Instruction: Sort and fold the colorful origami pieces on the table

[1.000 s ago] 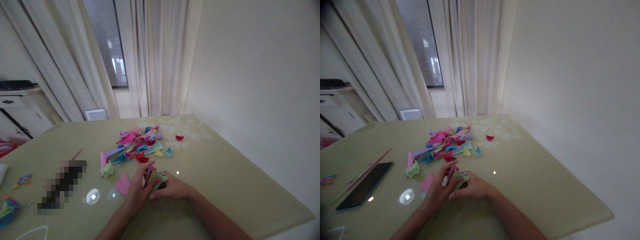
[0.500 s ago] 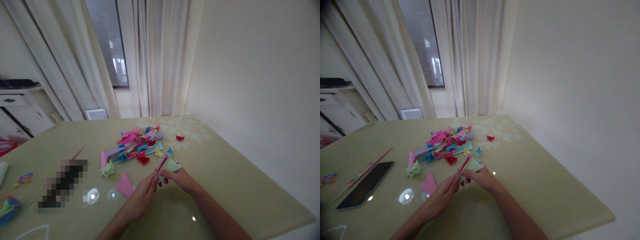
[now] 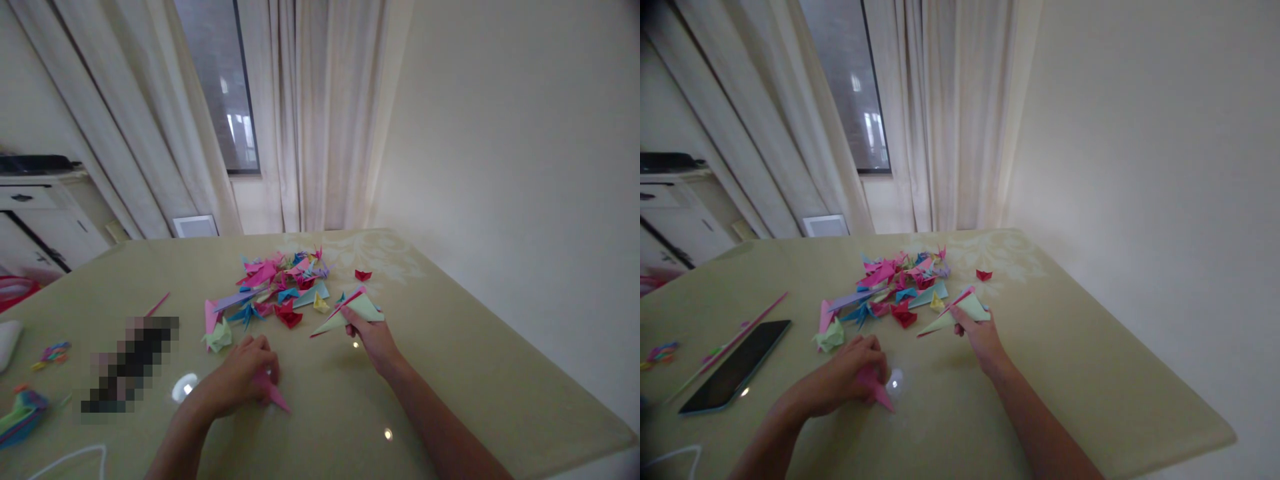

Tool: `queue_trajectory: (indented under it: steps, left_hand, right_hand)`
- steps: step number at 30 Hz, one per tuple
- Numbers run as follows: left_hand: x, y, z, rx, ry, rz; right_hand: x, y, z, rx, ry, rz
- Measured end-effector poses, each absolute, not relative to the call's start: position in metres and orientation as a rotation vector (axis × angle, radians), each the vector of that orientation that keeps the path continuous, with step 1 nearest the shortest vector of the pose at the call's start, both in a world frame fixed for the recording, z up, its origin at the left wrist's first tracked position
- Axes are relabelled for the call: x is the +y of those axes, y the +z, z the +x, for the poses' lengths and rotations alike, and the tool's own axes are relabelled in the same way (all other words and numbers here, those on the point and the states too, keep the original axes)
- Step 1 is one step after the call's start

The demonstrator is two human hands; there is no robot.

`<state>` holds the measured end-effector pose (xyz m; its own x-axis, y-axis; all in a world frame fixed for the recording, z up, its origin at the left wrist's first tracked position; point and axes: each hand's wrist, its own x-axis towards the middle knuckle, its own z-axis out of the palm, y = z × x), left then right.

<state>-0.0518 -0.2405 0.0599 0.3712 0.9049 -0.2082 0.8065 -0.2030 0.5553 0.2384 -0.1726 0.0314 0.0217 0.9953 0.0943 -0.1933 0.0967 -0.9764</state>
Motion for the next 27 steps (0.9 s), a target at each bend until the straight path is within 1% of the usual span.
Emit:
queue_trajectory:
  steps: [4,6,11,14,20,24,27]
  left_hand:
    - [-0.238,0.057,-0.044,1.457,0.323,1.992]
    - [-0.237,0.058,-0.034,1.391,0.446,1.915]
    - [-0.242,0.057,0.004,0.968,1.002,1.385]
    - [-0.246,0.053,0.018,0.862,1.217,1.184]
    - [-0.242,0.045,0.02,0.869,1.413,0.889]
    - [-0.242,0.045,0.024,0.922,1.4,0.907]
    - [-0.243,0.044,0.028,0.967,1.366,0.89]
  right_hand:
    - [-0.172,0.031,0.237,-1.091,1.226,-1.01]
    - [-0.171,0.029,0.236,-1.07,1.227,-1.017]
    - [-0.176,0.029,0.234,-1.098,1.198,-1.001]
    - [-0.181,0.032,0.233,-1.155,1.167,-1.02]
    - [-0.184,0.034,0.231,-1.169,1.179,-1.009]
    - [-0.186,0.03,0.23,-1.139,1.205,-0.988]
    - [-0.186,0.028,0.229,-1.172,1.254,-0.866]
